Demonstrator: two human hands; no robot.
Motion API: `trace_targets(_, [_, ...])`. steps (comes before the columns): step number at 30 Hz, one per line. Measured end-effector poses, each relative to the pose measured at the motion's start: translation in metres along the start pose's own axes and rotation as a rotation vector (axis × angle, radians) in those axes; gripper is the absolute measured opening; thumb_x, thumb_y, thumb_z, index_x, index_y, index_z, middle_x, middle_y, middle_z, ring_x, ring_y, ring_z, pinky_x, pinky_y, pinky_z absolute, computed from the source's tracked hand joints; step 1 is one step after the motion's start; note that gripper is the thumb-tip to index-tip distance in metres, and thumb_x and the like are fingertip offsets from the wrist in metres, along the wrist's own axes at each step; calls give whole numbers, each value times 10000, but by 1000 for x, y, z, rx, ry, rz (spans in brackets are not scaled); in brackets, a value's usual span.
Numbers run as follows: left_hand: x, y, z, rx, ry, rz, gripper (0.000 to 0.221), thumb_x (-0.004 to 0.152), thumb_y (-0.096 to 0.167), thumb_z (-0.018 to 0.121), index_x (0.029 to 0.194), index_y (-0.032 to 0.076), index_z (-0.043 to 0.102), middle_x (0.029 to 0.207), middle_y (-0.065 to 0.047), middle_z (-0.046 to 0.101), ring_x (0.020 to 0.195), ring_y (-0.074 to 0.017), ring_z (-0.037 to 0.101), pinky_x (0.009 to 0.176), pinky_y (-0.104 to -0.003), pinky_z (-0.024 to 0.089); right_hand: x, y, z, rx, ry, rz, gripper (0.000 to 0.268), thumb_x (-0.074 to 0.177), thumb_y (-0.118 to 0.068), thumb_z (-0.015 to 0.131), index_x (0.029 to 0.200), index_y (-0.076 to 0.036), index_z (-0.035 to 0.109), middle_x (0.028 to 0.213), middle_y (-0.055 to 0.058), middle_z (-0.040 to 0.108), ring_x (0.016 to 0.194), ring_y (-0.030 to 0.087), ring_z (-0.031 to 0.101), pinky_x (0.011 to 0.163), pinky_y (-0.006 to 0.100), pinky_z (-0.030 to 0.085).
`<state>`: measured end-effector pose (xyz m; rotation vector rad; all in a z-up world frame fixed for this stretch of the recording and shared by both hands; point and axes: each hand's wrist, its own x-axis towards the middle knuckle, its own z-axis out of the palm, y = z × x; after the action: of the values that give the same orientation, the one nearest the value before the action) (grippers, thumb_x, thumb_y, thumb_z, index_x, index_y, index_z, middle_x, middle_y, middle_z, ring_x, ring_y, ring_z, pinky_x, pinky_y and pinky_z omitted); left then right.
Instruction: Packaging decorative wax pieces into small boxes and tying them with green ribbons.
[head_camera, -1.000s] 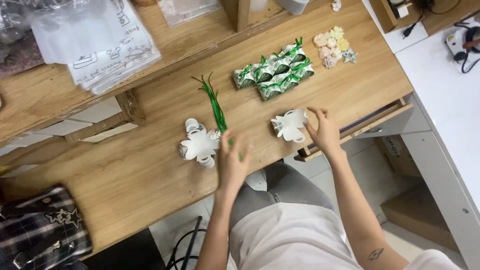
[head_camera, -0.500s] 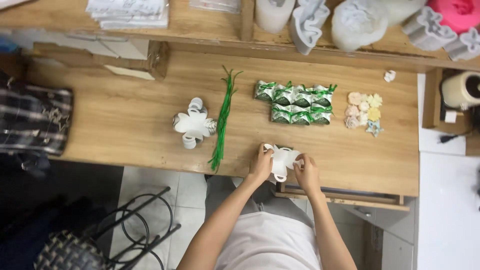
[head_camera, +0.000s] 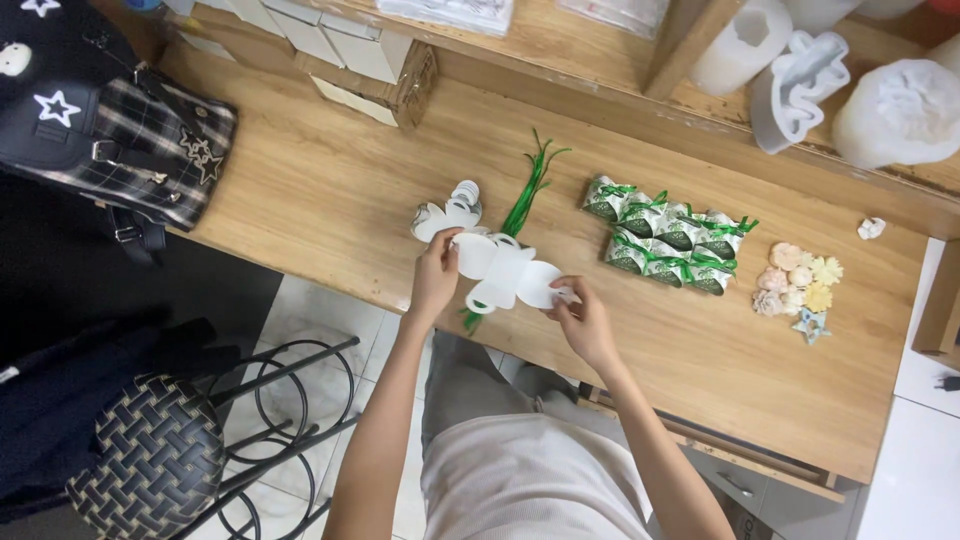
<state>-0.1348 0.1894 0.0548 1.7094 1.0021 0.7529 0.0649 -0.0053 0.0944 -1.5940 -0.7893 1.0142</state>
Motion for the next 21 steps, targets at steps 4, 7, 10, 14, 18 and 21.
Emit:
trace_targets(4, [36,-18,-31,76,-60,-196,307,1019,103,528,1314,141,602,1062,-194,750,868,-345,761,734,-447,574,30,-69,70,-288,89,-45,200,984,-28,625,1179,-11,583,1139,121,704,886,224,788,702,325,633])
trace_targets(7, [55,-46,-48,338,-97,-57,344,970,66,579,1307,122,622,1138,-213,705,971,-383,690,789,-487,549,54,-93,109,-328,78,-150,231,955,-12,641,1182,-31,602,1139,162,642,860,241,778,680,334,652])
trace_targets(10, [63,-65,-60,530,-159,174,365,953,63,615,1315,110,629,1129,-165,716,1077,-341,642,897,-505,462,78,-92,137,-444,46,-199,393,894,50,635,1264,-81,619,1122,191,640,784,288,754,668,365,635])
trace_targets(14, [73,-93,-69,625,-209,320,464,856,49,629,1317,107,628,1216,-88,725,1197,-273,586,957,-458,411,114,-61,154,-659,66,-156,474,896,-8,681,1349,-119,590,983,208,674,800,367,718,698,446,578])
trace_targets(18, [82,-102,-70,583,-248,284,532,861,-14,613,1380,107,617,1216,-83,731,1194,-260,585,969,-444,403,131,-32,153,-769,148,-157,444,888,-43,704,1320,-111,621,996,234,711,863,422,699,748,487,563])
trace_targets(21, [92,-87,-80,502,-275,249,402,946,56,650,1343,110,624,1106,-100,733,1137,-292,616,948,-484,441,135,-14,145,-752,180,-18,335,899,-91,714,1226,-90,645,937,203,715,759,358,721,724,449,575])
